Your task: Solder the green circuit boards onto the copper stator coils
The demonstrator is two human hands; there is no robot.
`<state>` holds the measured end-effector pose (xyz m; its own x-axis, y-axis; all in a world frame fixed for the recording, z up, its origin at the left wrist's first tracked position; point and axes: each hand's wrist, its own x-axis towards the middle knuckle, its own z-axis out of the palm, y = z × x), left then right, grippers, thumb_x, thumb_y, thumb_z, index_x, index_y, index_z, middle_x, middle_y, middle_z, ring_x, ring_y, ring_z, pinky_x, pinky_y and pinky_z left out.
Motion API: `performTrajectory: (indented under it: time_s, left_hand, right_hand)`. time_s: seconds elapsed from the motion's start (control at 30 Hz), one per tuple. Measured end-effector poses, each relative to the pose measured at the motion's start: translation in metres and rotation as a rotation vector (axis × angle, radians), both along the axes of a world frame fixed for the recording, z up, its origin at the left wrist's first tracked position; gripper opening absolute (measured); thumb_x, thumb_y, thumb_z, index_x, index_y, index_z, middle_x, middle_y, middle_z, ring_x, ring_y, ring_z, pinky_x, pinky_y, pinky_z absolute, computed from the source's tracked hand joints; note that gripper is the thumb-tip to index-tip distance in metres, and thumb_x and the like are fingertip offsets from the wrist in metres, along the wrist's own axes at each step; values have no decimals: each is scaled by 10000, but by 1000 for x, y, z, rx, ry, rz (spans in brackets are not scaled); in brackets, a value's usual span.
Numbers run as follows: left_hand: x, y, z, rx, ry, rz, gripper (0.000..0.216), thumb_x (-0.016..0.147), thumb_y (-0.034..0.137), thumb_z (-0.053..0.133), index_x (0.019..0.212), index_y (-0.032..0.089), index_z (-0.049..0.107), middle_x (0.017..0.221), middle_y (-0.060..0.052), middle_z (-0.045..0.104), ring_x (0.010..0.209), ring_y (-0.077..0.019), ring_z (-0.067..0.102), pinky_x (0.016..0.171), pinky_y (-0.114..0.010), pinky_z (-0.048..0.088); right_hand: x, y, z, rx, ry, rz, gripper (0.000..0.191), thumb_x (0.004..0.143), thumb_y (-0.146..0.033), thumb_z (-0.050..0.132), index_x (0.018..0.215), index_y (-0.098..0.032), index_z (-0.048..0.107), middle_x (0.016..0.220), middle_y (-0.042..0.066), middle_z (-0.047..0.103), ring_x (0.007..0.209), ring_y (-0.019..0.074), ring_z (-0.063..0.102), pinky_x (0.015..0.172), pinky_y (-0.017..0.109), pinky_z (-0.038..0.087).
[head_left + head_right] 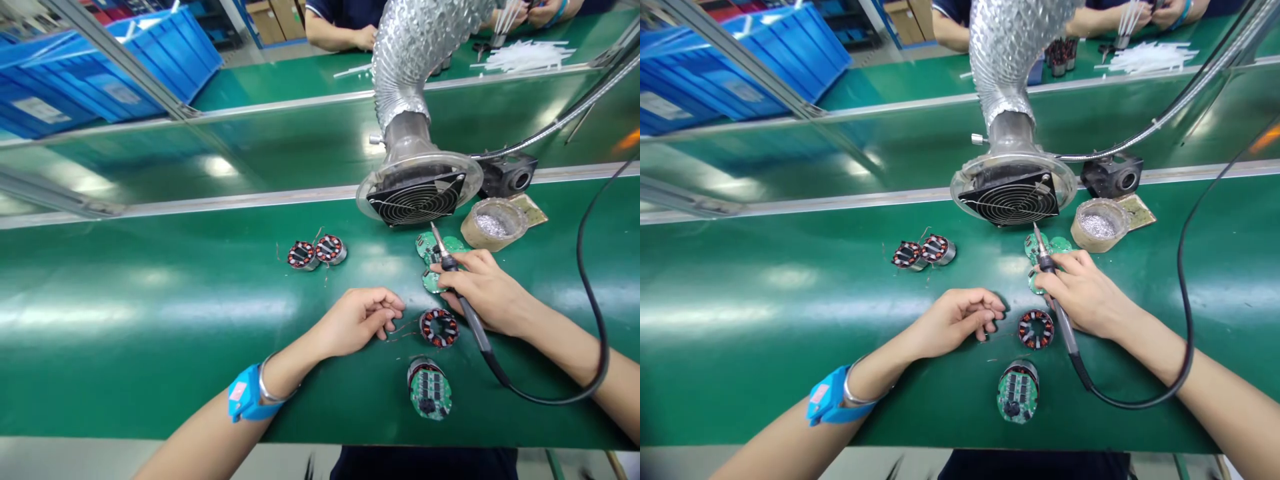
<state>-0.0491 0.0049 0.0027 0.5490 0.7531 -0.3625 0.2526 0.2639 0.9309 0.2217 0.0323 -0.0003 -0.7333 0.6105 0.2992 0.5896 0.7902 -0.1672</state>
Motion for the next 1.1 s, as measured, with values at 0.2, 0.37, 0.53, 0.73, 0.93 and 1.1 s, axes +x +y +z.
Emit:
performTrajectory:
  time_s: [0.2, 0.37, 0.53, 0.73, 0.93, 1.1]
  left_hand:
    - [15, 14, 6, 30, -51, 129, 298, 866, 363, 604, 1013, 106, 633, 871, -63, 658, 622, -84, 578, 528, -189, 494]
    - [42, 26, 31, -72, -226, -73, 364, 813, 425, 675, 1007, 117, 679, 719, 0, 604, 527, -54, 486, 474, -165, 424]
    - [55, 18, 38, -216, -308, 49, 350, 706, 393, 768, 814, 128, 568, 576, 25, 593, 457, -79, 564, 452, -174, 459]
    - [57, -1, 46, -144, -263, 177, 237, 758, 261, 696, 788, 162, 483, 571, 57, 579, 501, -82, 592, 521, -184, 491]
    - [17, 11, 27, 446, 141, 21, 164, 848, 179, 615, 1000, 150, 669, 954, -57, 722, 750, -122, 644, 693, -238, 502]
    - [3, 16, 5, 632, 32, -176, 123, 824, 180, 705, 942, 165, 733, 895, -48, 734, 804, -135, 670, 758, -233, 510]
  right_hand:
    - [3, -10, 15, 56, 278, 32, 236, 903, -62, 499, 993, -264, 582, 1076, 26, 711, 1003, 215, 621, 833, 410, 495]
    - [-7, -29, 43, -4, 487, 122, 284, 847, -6, 508, 875, -284, 560, 1044, -18, 729, 1036, 210, 661, 850, 421, 543]
    - [-18, -47, 48, 104, 618, -33, 265, 767, -29, 632, 911, -240, 562, 1072, 66, 726, 987, 250, 695, 815, 424, 586]
    - [-26, -65, 40, 83, 566, -201, 370, 774, -169, 770, 1051, -208, 528, 1019, 68, 722, 986, 211, 692, 811, 303, 580]
    - [-11, -65, 44, -274, 364, -96, 298, 826, -141, 642, 1072, -225, 496, 1117, 65, 683, 920, 202, 639, 802, 359, 536]
    - [-16, -61, 36, -351, 309, -59, 287, 824, -115, 593, 1069, -227, 494, 1096, 81, 667, 964, 230, 595, 810, 389, 507]
